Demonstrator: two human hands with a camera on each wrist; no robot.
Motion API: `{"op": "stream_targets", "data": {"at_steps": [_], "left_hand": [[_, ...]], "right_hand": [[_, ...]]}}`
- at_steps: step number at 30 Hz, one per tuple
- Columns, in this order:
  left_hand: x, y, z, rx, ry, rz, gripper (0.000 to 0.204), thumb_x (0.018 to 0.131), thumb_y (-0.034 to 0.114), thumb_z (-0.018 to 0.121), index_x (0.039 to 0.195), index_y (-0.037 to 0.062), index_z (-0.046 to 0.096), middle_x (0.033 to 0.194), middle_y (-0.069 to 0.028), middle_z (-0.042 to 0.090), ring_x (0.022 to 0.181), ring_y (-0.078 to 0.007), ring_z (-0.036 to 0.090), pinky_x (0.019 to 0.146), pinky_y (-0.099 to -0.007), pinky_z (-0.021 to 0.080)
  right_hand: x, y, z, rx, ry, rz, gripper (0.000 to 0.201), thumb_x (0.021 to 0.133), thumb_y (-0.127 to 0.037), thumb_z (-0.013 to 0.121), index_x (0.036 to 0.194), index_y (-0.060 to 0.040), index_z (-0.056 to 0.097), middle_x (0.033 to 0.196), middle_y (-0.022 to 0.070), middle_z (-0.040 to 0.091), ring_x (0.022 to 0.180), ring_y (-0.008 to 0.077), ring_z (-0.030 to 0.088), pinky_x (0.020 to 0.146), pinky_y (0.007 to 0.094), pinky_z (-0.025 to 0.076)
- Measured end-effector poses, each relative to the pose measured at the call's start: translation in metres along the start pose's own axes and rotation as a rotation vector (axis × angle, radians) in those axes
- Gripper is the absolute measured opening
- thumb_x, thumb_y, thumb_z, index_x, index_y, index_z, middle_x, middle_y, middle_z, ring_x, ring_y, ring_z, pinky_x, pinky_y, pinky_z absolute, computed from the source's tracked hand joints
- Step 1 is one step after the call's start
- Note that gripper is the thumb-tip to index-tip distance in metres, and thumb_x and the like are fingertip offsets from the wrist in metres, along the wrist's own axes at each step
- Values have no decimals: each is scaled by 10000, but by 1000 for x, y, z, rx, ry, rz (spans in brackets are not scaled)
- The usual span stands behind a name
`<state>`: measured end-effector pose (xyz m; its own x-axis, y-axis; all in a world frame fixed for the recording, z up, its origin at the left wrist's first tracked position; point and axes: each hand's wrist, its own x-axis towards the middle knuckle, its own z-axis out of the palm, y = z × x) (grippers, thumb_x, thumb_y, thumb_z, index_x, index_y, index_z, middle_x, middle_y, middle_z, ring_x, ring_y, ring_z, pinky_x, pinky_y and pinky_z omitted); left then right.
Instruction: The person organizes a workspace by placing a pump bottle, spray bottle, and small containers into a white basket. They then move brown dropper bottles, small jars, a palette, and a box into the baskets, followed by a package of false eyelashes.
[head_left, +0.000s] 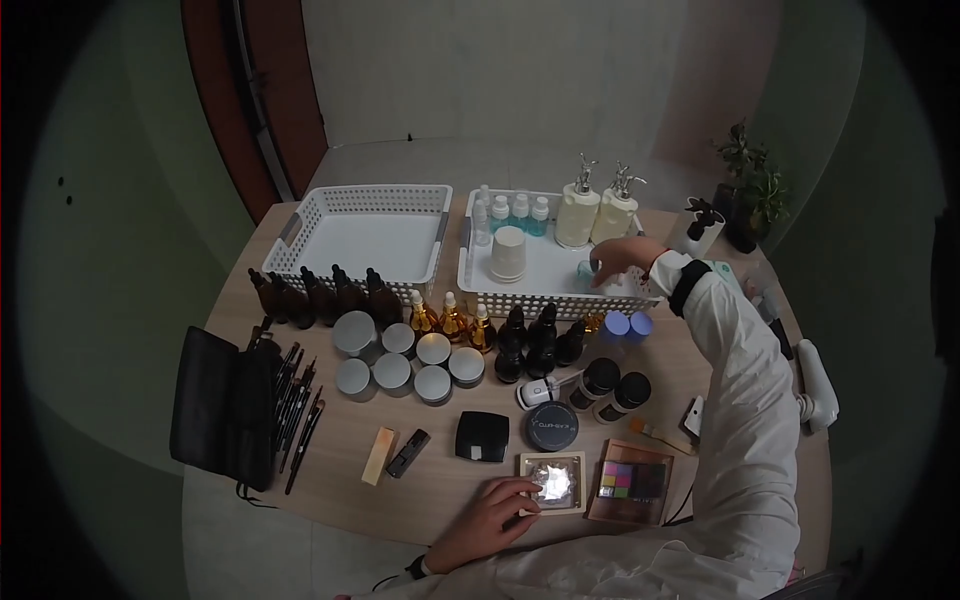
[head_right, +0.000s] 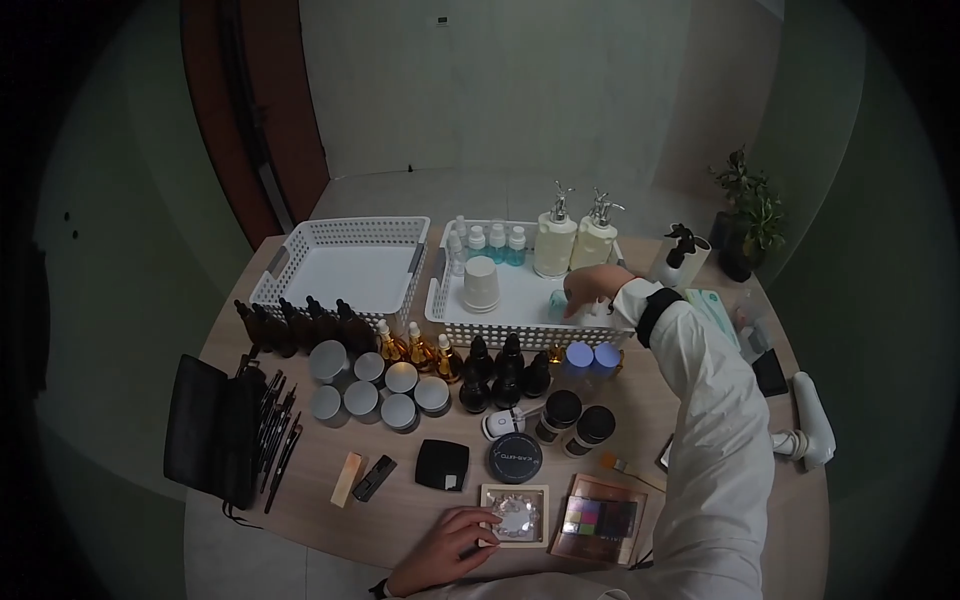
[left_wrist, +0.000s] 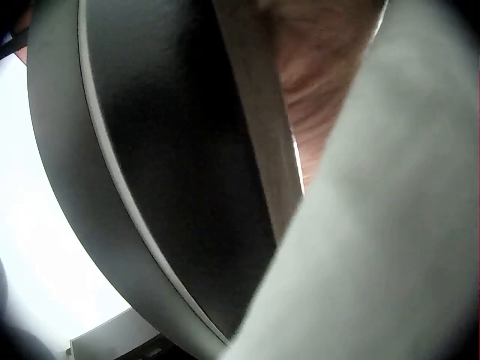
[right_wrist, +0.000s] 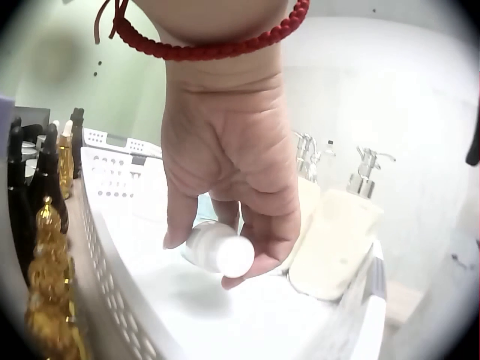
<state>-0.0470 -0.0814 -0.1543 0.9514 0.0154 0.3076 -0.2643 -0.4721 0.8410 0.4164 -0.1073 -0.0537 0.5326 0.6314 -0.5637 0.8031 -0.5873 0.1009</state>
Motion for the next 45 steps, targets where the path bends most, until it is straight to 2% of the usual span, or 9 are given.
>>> {"op": "stream_targets", "data": {"at_steps": [5,9,12,19,29,34,38,40,45], "left_hand": [[0,-2,0,0,-13,13,143,784,101,712,888,61,622,1164,-59,571,1162,-253,491,955,-361,408],[4,7,-11,-12,-12,7,107,826,130,669,897,69,615,1163,-51,570,1163,-244,485,945,-359,419],[17,31,-35,114,-179,-86,112,826,133,672,900,70,615,1164,-51,570,1171,-242,486,953,-359,416],[9,9,-18,-93,34,53,118,824,140,677,900,73,616,1156,-52,575,1154,-243,499,947,-363,420],[9,7,-16,-116,80,67,120,821,146,682,895,76,617,1146,-51,582,1131,-242,512,935,-366,426],[11,12,-19,-79,54,49,121,821,145,682,894,74,616,1146,-51,583,1136,-240,510,936,-365,425],[15,20,-29,52,-88,-15,122,821,142,681,897,73,615,1146,-51,582,1141,-240,507,941,-365,423],[17,22,-33,85,-131,-36,122,822,141,680,900,72,615,1149,-52,581,1143,-241,505,943,-364,421],[17,23,-33,91,-156,-51,125,824,140,678,906,71,615,1155,-56,578,1145,-245,502,946,-365,419]], "right_hand": [[24,-25,-35,141,234,-153,461,719,-304,774,1048,-10,642,842,109,676,711,225,655,620,345,523],[68,-35,-47,-39,501,-281,392,617,-206,825,927,-24,668,856,141,677,793,305,659,668,367,524],[86,-37,-49,-32,522,-254,383,598,-175,826,904,-17,658,893,163,669,843,344,650,718,401,531],[97,-36,-42,-124,623,-232,288,651,-85,732,902,19,635,905,202,650,868,356,646,748,416,532],[98,-39,-39,-128,675,-189,178,691,-19,627,865,17,631,908,208,649,867,363,642,746,413,528],[101,-32,-43,-12,563,-224,339,592,-114,785,886,-26,642,878,153,655,831,336,636,728,391,521],[99,-34,-48,-1,541,-172,372,576,-135,815,891,-34,646,883,146,658,842,322,634,735,384,517],[98,-33,-52,-46,555,-262,367,579,-141,822,884,-30,653,892,142,668,847,337,648,715,397,528],[109,-38,-49,-26,505,-250,370,575,-136,823,890,-37,656,890,137,670,829,313,653,710,382,528]]}}
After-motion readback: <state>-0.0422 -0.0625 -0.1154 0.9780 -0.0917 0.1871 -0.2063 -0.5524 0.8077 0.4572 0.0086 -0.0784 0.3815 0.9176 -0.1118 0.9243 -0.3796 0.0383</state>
